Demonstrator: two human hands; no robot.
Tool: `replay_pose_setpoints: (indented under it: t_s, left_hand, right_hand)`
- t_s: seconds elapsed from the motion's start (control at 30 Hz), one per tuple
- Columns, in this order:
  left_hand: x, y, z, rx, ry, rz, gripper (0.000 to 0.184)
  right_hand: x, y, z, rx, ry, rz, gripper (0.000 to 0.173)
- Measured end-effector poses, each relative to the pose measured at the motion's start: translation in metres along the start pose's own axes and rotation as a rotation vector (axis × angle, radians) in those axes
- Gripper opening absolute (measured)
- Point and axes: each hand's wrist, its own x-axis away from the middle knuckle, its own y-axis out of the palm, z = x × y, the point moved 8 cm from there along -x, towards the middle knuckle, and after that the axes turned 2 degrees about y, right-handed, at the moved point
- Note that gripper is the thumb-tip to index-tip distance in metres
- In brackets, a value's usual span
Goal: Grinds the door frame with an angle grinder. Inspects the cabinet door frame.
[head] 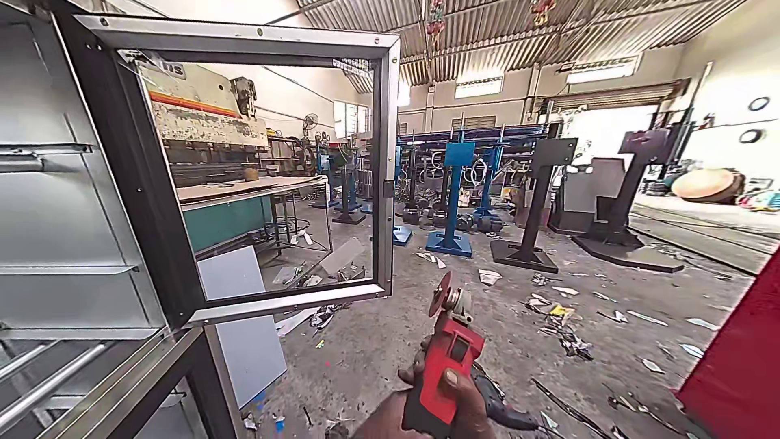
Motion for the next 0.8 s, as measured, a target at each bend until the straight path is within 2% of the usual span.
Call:
replay_pose_setpoints:
  t_s: [0.07,0.1,0.13,0.2,0.23,0.27,0.3,0.37,0.4,0.47,0.63,0.8]
  left_hand:
    - [-0.003,-0.035,0.011,-0.252,-0.012,0.144,0.062]
    - [-0.003,-0.057,0.01,-0.232,0.021,0.275,0.065]
    - [-0.004,-0.08,0.006,-0.146,0.052,0.415,0.068]
    - [-0.007,-0.12,0.002,0.044,0.11,0.651,0.093]
    - [-0.012,-0.136,0.006,0.114,0.167,0.722,0.106]
    - [-0.019,-0.15,0.014,0.196,0.246,0.774,0.11]
    - [-0.024,-0.16,0.023,0.287,0.333,0.813,0.102]
    - [-0.034,-0.177,0.036,0.485,0.458,0.874,0.076]
    - [-0.039,-0.183,0.037,0.578,0.47,0.91,0.062]
    - [-0.041,-0.192,0.035,0.632,0.455,0.992,0.048]
    - [-0.041,-0.196,0.031,0.528,0.468,1.002,0.054]
    - [-0.042,-0.197,0.031,0.55,0.474,1.01,0.057]
  right_hand:
    - [-0.014,-0.003,-0.022,0.204,-0.106,0.139,0.066]
    - [-0.023,-0.003,-0.039,0.358,-0.179,0.213,0.072]
    - [-0.032,0.002,-0.057,0.534,-0.248,0.28,0.077]
    - [-0.049,0.022,-0.094,0.921,-0.346,0.379,0.079]
    - [-0.06,0.032,-0.109,1.088,-0.371,0.409,0.077]
    - [-0.072,0.042,-0.121,1.212,-0.376,0.417,0.074]
    - [-0.083,0.051,-0.129,1.284,-0.361,0.398,0.071]
    - [-0.099,0.064,-0.139,1.379,-0.296,0.359,0.068]
    - [-0.106,0.066,-0.142,1.394,-0.263,0.341,0.067]
    - [-0.116,0.069,-0.143,1.398,-0.212,0.31,0.066]
    - [-0.126,0.075,-0.142,1.382,-0.152,0.306,0.066]
    - [-0.138,0.083,-0.135,1.411,-0.15,0.281,0.066]
